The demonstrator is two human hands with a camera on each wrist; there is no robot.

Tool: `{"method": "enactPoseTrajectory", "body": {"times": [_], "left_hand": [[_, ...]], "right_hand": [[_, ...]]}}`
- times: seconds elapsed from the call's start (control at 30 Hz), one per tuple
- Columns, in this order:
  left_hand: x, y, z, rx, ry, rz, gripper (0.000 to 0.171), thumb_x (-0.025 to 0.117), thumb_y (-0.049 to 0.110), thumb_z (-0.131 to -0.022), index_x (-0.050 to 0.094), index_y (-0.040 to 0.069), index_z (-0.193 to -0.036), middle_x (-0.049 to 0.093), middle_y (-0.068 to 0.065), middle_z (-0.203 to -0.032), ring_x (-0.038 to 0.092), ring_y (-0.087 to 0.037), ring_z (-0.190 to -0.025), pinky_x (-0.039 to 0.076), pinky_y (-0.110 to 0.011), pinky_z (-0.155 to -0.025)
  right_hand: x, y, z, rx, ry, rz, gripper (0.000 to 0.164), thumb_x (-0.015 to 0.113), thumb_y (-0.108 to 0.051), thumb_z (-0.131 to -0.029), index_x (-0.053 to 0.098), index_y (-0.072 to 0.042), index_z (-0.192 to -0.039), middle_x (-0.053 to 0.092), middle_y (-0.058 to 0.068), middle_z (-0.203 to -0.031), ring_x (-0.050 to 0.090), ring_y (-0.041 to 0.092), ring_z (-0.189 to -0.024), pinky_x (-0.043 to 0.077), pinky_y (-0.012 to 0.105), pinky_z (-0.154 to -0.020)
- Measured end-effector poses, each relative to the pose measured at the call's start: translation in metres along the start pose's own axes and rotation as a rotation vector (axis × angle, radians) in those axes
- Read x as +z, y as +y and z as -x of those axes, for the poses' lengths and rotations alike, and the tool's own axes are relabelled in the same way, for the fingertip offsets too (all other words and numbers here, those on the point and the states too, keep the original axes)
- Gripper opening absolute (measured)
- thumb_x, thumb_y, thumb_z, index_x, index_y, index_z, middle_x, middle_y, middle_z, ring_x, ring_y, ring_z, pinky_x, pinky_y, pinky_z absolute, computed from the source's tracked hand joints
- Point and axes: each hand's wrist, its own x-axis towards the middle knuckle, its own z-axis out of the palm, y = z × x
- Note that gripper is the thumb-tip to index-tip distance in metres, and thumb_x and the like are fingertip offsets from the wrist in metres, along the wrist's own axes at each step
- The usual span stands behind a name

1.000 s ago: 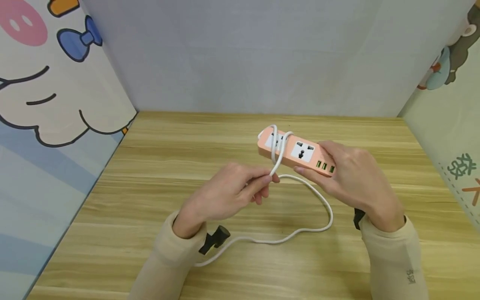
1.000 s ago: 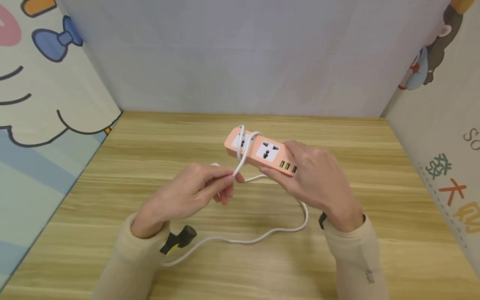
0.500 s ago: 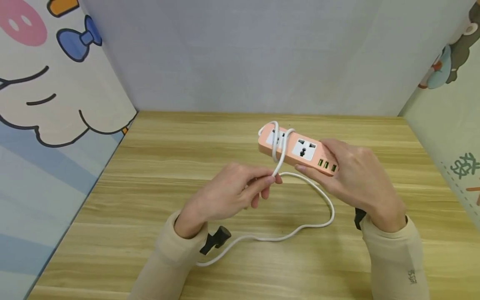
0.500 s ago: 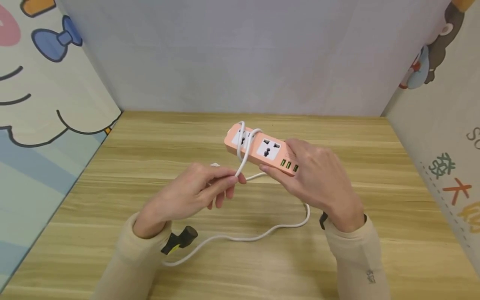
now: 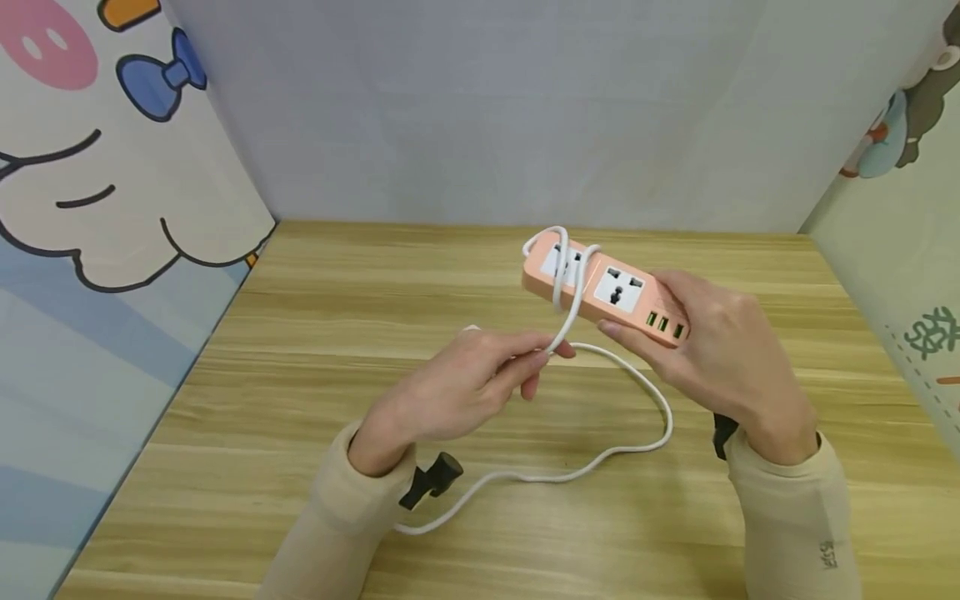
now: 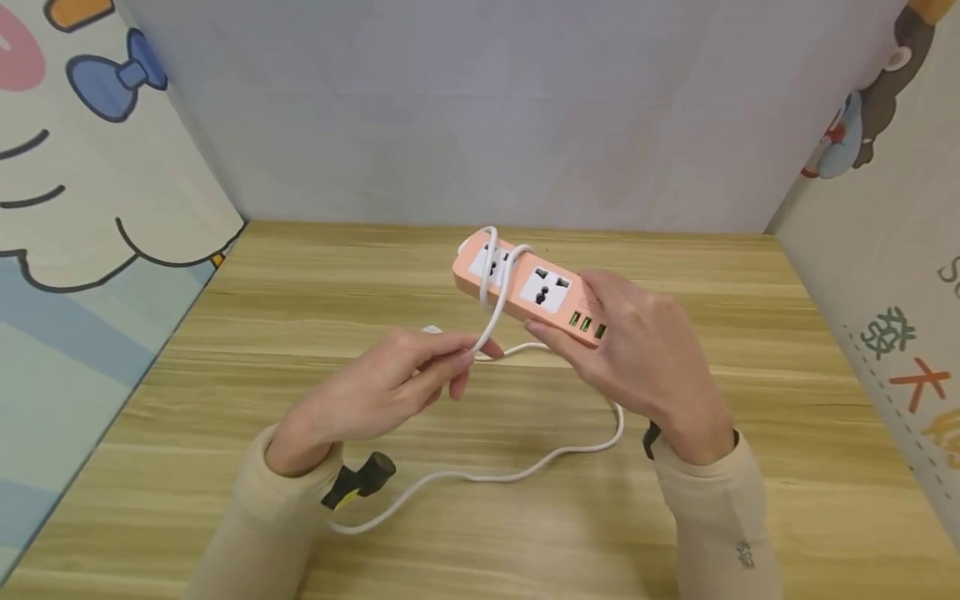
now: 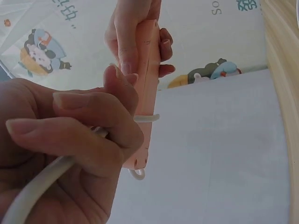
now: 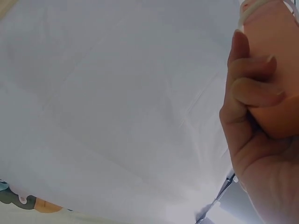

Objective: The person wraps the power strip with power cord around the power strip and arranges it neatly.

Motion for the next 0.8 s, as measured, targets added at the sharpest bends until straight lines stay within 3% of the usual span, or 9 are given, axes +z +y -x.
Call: {"method": "enactPoseTrajectory", "body": {"times": [0.33,0.8], "left_hand": [[0.0005,-0.0043,-0.0013,0.001,-0.039,0.097,0.03,0.042,0.016,-0.11,0.064,0.012,-0.13,0.056,0.002,-0.079,0.035,-0.004,-0.054,0.034,-0.022,-0.055],[-0.0033,-0.0094,-0.0038,0.003,-0.1,0.151,0.028,0.043,0.02,-0.11,0.066,0.015,-0.124,0.057,0.004,-0.076,0.042,-0.005,-0.056,0.038,-0.022,-0.055]], "right_hand": [[-0.0024,-0.004,0.0012,0.018,0.015,-0.007,0.047,0.089,-0.029,-0.073,0.067,0.0,-0.104,0.058,0.001,-0.07,0.043,0.009,-0.054,0.033,0.019,-0.05],[-0.0026,-0.0054,0.0015,0.015,0.024,-0.055,0.048,0.09,-0.026,-0.073,0.068,-0.001,-0.106,0.061,0.0,-0.072,0.043,0.009,-0.056,0.032,0.017,-0.052]]}}
